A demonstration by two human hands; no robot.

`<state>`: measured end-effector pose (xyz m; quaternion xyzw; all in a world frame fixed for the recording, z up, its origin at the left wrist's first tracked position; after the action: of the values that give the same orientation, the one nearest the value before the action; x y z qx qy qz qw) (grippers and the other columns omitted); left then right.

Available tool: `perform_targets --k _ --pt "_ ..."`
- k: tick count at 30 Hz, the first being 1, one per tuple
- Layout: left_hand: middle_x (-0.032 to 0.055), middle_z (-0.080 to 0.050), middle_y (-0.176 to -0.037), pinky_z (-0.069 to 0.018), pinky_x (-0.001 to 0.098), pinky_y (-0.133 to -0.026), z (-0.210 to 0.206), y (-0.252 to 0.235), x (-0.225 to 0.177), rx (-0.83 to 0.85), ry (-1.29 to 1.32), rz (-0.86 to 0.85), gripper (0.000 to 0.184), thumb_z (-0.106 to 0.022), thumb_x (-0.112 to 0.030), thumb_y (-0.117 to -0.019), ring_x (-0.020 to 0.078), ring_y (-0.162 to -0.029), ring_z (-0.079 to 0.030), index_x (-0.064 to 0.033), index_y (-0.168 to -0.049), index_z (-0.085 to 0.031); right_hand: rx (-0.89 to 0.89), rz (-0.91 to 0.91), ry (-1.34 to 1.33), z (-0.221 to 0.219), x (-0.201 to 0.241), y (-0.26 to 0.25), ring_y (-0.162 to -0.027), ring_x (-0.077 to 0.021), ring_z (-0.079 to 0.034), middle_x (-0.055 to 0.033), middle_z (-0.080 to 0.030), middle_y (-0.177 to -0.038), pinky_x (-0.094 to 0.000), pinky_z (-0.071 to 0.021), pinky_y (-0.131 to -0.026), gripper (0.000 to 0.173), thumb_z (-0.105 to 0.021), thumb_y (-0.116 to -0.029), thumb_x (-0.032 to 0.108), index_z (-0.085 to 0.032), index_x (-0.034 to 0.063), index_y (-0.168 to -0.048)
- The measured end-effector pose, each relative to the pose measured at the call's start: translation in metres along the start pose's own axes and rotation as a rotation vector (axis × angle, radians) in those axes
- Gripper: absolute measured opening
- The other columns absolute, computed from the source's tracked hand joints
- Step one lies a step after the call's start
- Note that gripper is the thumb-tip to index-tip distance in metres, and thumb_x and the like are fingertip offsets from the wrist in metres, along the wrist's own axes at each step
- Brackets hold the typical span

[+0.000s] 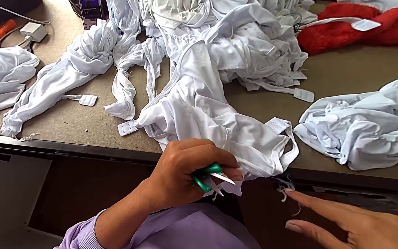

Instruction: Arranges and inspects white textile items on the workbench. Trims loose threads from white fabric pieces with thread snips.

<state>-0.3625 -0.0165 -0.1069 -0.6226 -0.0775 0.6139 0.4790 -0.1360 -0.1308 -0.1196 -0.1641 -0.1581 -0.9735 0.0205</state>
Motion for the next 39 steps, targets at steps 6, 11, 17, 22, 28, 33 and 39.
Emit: perform_targets --k 6,11,17,22,28,33,39 --pt "0.0068 -0.068 -0.083 -0.0535 0.0189 -0.074 -0.011 0.0 -0.003 0.05 0.054 -0.011 0.008 -0.072 -0.002 -0.0907 0.0068 -0.08 -0.063 0.005 -0.094 -0.071 -0.692 0.411 -0.557 0.003 0.054 -0.027 -0.11 -0.007 -0.068 0.0051 -0.069 -0.124 -0.0251 -0.0599 -0.093 0.038 -0.072 -0.0967 0.034 -0.061 0.0197 -0.131" --pt "0.0077 -0.066 -0.083 -0.0532 0.0168 -0.072 -0.01 0.005 -0.001 0.047 0.114 0.04 0.009 -0.073 0.001 -0.0877 0.0051 -0.078 -0.062 0.0061 -0.092 -0.067 -0.722 0.438 -0.712 -0.005 0.064 -0.041 -0.08 0.0027 -0.064 0.0111 -0.068 -0.09 -0.0111 -0.0553 -0.071 0.012 -0.07 -0.0974 0.023 -0.076 0.0215 -0.108" --pt "0.0041 -0.062 -0.082 -0.0516 0.0167 -0.065 -0.013 0.014 -0.004 -0.067 -0.066 0.058 0.016 -0.072 -0.007 -0.0902 0.0042 -0.072 -0.058 0.0012 -0.099 -0.061 -0.709 0.442 -1.05 -0.013 0.06 -0.044 -0.083 -0.0026 -0.07 0.008 -0.07 -0.108 -0.0162 -0.0617 -0.067 0.011 -0.064 -0.1017 0.023 -0.071 0.0212 -0.109" --pt "0.0054 -0.065 -0.087 -0.0497 0.0231 -0.068 -0.027 0.02 -0.019 -0.064 -0.411 -0.004 0.02 -0.079 -0.018 -0.0859 0.0115 -0.08 -0.062 -0.0044 -0.094 -0.066 -0.725 0.393 -1.127 -0.016 0.062 -0.044 -0.097 -0.0092 -0.073 0.0025 -0.073 -0.115 -0.021 -0.0629 -0.077 0.006 -0.063 -0.1017 0.023 -0.067 0.0194 -0.105" --pt "0.0048 -0.062 -0.086 -0.0503 0.017 -0.066 -0.015 0.015 0.004 -0.04 0.295 0.3 0.01 -0.061 -0.005 -0.0984 0.004 -0.077 -0.059 0.0015 -0.091 -0.062 -0.785 0.448 -1.028 -0.008 0.061 -0.044 -0.095 -0.0013 -0.07 0.0105 -0.073 -0.104 -0.0148 -0.0582 -0.081 0.007 -0.058 -0.1045 0.024 -0.063 0.0231 -0.109" --pt "0.0001 -0.057 -0.074 -0.0426 0.0146 -0.054 -0.02 0.017 0.018 0.024 0.375 0.43 0.009 -0.061 -0.003 -0.0979 0.0006 -0.062 -0.051 0.0005 -0.09 -0.063 -0.716 0.431 -1.09 -0.009 0.066 -0.043 -0.083 0.005 -0.066 0.0151 -0.068 -0.094 -0.0102 -0.0554 -0.074 0.007 -0.06 -0.1036 0.025 -0.064 0.0246 -0.11" --pt "0.0062 -0.06 -0.09 -0.0501 0.0172 -0.069 -0.004 0.01 -0.007 -0.008 -0.01 0.138 0.024 -0.07 -0.006 -0.0838 0.0061 -0.081 -0.058 0.0051 -0.103 -0.062 -0.813 0.403 -0.957 -0.003 0.063 -0.038 -0.088 0.0057 -0.067 0.018 -0.069 -0.098 -0.01 -0.056 -0.078 0.008 -0.059 -0.1041 0.024 -0.062 0.0265 -0.111"
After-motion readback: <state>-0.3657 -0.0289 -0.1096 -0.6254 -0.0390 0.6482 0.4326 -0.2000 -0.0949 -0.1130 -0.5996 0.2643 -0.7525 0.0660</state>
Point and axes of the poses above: each hand's wrist, its own y-axis away from the middle knuckle, its own z-axis out of the back of the hand, x = y × z, the point moved 7 cm from there along -y, towards the middle knuckle
